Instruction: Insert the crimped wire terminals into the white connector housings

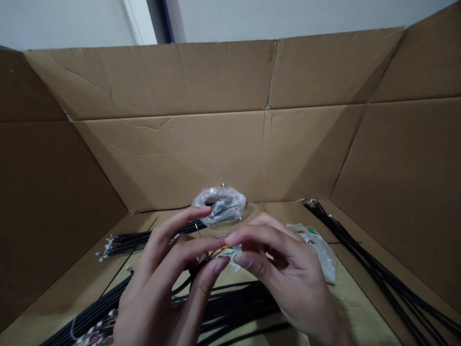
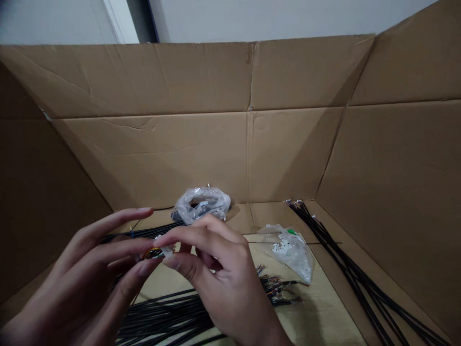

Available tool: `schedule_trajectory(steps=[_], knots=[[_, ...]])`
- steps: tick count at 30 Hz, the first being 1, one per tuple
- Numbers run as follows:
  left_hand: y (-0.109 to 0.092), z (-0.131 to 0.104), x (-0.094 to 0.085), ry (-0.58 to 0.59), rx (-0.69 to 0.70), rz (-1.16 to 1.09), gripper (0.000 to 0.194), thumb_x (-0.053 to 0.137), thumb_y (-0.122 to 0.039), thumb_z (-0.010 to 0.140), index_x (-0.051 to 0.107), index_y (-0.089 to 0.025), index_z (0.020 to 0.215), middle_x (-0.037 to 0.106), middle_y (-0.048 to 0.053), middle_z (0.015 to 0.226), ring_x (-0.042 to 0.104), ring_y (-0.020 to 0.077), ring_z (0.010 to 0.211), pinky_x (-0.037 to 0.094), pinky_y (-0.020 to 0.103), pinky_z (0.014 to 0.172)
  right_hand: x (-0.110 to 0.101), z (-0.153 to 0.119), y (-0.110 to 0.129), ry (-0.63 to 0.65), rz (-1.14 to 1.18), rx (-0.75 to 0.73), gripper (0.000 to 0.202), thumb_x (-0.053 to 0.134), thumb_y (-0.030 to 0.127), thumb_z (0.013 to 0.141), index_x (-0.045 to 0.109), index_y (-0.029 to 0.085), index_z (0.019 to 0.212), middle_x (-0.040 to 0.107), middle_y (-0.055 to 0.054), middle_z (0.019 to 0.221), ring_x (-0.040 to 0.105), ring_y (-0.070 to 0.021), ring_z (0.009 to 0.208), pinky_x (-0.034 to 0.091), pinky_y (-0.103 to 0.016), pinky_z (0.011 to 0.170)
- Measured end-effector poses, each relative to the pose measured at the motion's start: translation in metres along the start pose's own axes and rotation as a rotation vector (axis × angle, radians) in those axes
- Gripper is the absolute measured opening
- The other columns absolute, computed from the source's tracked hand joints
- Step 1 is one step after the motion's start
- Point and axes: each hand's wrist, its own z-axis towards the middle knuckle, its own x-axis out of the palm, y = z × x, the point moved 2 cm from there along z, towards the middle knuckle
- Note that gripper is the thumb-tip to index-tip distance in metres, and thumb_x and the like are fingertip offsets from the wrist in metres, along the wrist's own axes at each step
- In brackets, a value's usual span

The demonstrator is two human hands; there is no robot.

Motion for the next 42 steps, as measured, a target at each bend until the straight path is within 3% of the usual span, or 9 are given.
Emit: schedule_trajectory(steps=[12, 22, 28, 31, 33, 37, 42], knots=[[-0.001, -0.001, 0.004, -0.007, -0.082, -0.140, 0.021, 0.059, -0.017, 0.097, 0.068, -0.036, 0.095, 0.070, -0.009, 0.119, 0.062, 0.0113, 0.122, 0.051, 0.020, 0.097, -0.002, 0.001, -0.001, -0.002, -0.069, -0.037, 0.015, 0.069, 0.026, 0.098, 0.077, 0.034, 0.108, 0.062, 0.003, 0.086, 0.057, -0.0089, 0.072, 0.048, -0.019, 0.062], [0.000, -0.001, 0.003, 0.071, -0.176, -0.208, 0.021, 0.059, -0.021, 0.097, 0.071, -0.037, 0.091, 0.075, -0.008, 0.119, 0.066, 0.0168, 0.121, 0.056, 0.030, 0.101, -0.003, 0.003, 0.001, -0.013, -0.054, -0.020, 0.018, 0.071, 0.021, 0.096, 0.078, 0.034, 0.107, 0.062, 0.002, 0.086, 0.057, -0.0101, 0.069, 0.049, -0.022, 0.061], [0.004, 0.001, 0.009, 0.064, -0.234, -0.264, 0.022, 0.063, -0.027, 0.095, 0.071, -0.040, 0.110, 0.063, -0.004, 0.138, 0.060, 0.0182, 0.132, 0.060, 0.015, 0.084, -0.005, 0.003, 0.000, -0.047, -0.077, -0.001, 0.018, 0.068, 0.021, 0.098, 0.077, 0.034, 0.107, 0.066, 0.001, 0.091, 0.061, -0.0123, 0.076, 0.050, -0.022, 0.063], [0.004, 0.001, 0.012, -0.001, -0.255, -0.361, 0.040, 0.067, -0.023, 0.092, 0.063, -0.041, 0.127, 0.059, 0.000, 0.143, 0.072, 0.0148, 0.104, 0.063, 0.016, 0.079, -0.009, 0.004, 0.000, -0.079, -0.083, 0.015, 0.016, 0.071, 0.022, 0.096, 0.077, 0.033, 0.106, 0.066, 0.001, 0.091, 0.059, -0.0112, 0.072, 0.050, -0.022, 0.062], [0.004, 0.001, 0.013, -0.031, -0.230, -0.409, 0.050, 0.069, -0.020, 0.089, 0.058, -0.040, 0.135, 0.060, 0.003, 0.142, 0.073, 0.0108, 0.083, 0.064, 0.017, 0.072, -0.010, 0.004, 0.000, -0.092, -0.077, 0.017, 0.016, 0.072, 0.021, 0.095, 0.077, 0.033, 0.105, 0.065, 0.002, 0.093, 0.059, -0.0105, 0.074, 0.051, -0.020, 0.063], [0.004, 0.002, 0.013, -0.051, -0.233, -0.425, 0.053, 0.071, -0.019, 0.087, 0.056, -0.040, 0.134, 0.066, 0.002, 0.128, 0.072, 0.0124, 0.075, 0.065, 0.020, 0.062, -0.011, 0.004, -0.001, -0.098, -0.096, 0.029, 0.019, 0.070, 0.019, 0.095, 0.077, 0.034, 0.105, 0.064, 0.002, 0.096, 0.059, -0.0101, 0.075, 0.051, -0.020, 0.064], [0.002, 0.002, 0.013, -0.044, -0.304, -0.385, 0.031, 0.068, -0.022, 0.088, 0.064, -0.039, 0.113, 0.069, -0.005, 0.086, 0.071, 0.0132, 0.074, 0.062, 0.015, 0.059, -0.012, 0.004, 0.000, -0.111, -0.109, 0.012, 0.016, 0.071, 0.021, 0.095, 0.076, 0.033, 0.104, 0.064, 0.002, 0.096, 0.058, -0.0108, 0.074, 0.051, -0.021, 0.064]])
